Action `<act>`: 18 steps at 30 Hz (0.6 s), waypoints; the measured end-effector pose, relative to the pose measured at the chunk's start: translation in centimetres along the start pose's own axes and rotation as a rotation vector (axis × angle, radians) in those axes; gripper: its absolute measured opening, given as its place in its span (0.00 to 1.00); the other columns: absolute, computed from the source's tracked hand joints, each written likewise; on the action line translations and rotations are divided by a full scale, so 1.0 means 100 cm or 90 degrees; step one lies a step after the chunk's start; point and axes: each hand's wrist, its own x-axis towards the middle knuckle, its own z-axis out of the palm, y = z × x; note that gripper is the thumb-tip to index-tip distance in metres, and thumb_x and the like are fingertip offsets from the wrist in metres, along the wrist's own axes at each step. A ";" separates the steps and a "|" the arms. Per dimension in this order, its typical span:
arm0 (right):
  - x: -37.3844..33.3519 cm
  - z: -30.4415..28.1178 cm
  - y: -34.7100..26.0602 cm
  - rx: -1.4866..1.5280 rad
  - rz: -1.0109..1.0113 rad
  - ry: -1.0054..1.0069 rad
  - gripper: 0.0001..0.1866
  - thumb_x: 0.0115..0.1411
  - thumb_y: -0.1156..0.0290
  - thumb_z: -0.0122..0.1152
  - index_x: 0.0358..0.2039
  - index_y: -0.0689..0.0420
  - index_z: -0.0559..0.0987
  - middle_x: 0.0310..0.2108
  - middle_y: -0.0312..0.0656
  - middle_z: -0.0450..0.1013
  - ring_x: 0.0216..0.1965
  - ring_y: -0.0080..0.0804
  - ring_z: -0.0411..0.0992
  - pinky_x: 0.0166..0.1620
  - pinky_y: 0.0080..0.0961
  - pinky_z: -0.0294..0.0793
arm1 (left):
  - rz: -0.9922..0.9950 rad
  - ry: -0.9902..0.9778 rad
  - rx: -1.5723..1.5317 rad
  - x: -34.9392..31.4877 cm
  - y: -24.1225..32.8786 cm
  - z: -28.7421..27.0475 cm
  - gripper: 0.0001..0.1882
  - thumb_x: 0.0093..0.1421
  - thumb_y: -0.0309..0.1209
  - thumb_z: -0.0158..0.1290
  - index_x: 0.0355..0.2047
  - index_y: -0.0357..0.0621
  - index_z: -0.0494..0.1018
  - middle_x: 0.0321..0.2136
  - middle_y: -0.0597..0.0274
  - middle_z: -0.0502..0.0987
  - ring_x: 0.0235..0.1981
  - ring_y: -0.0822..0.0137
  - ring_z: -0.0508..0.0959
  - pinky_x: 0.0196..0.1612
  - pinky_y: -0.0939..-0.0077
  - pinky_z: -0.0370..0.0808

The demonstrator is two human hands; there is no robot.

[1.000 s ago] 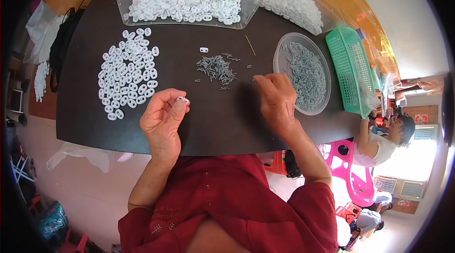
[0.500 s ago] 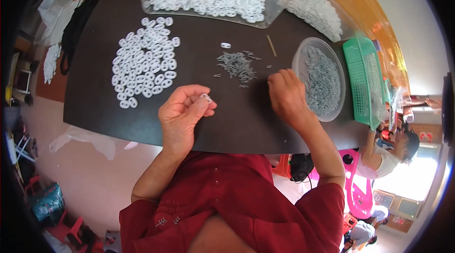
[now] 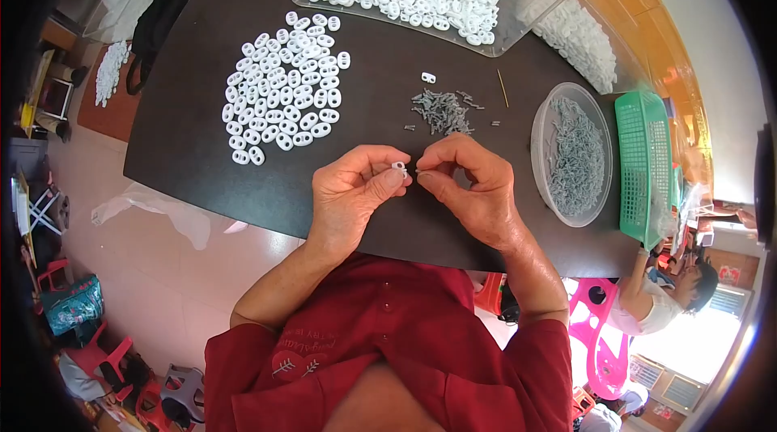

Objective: Assembling small metal pins into white plastic components at a manual assembly station.

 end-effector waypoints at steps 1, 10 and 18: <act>0.000 0.000 0.001 0.015 0.007 -0.005 0.08 0.51 0.84 0.60 0.33 0.62 0.76 0.28 0.35 0.71 0.29 0.18 0.68 0.33 0.16 0.68 | 0.009 -0.012 0.019 0.001 -0.001 -0.001 0.08 0.60 0.22 0.52 0.40 0.35 0.73 0.31 0.64 0.76 0.31 0.77 0.75 0.37 0.84 0.75; -0.001 0.005 0.001 0.013 0.044 0.017 0.08 0.50 0.83 0.62 0.33 0.63 0.75 0.29 0.35 0.72 0.29 0.18 0.68 0.33 0.16 0.68 | 0.046 -0.008 0.045 -0.001 -0.003 0.003 0.08 0.59 0.21 0.53 0.38 0.34 0.75 0.31 0.64 0.75 0.30 0.77 0.73 0.36 0.86 0.73; -0.001 0.007 0.000 -0.013 0.039 0.012 0.08 0.50 0.83 0.63 0.32 0.62 0.76 0.28 0.35 0.71 0.29 0.18 0.67 0.33 0.16 0.68 | 0.133 -0.015 0.191 -0.003 -0.004 0.001 0.07 0.58 0.19 0.52 0.38 0.32 0.74 0.32 0.65 0.72 0.30 0.78 0.71 0.33 0.87 0.68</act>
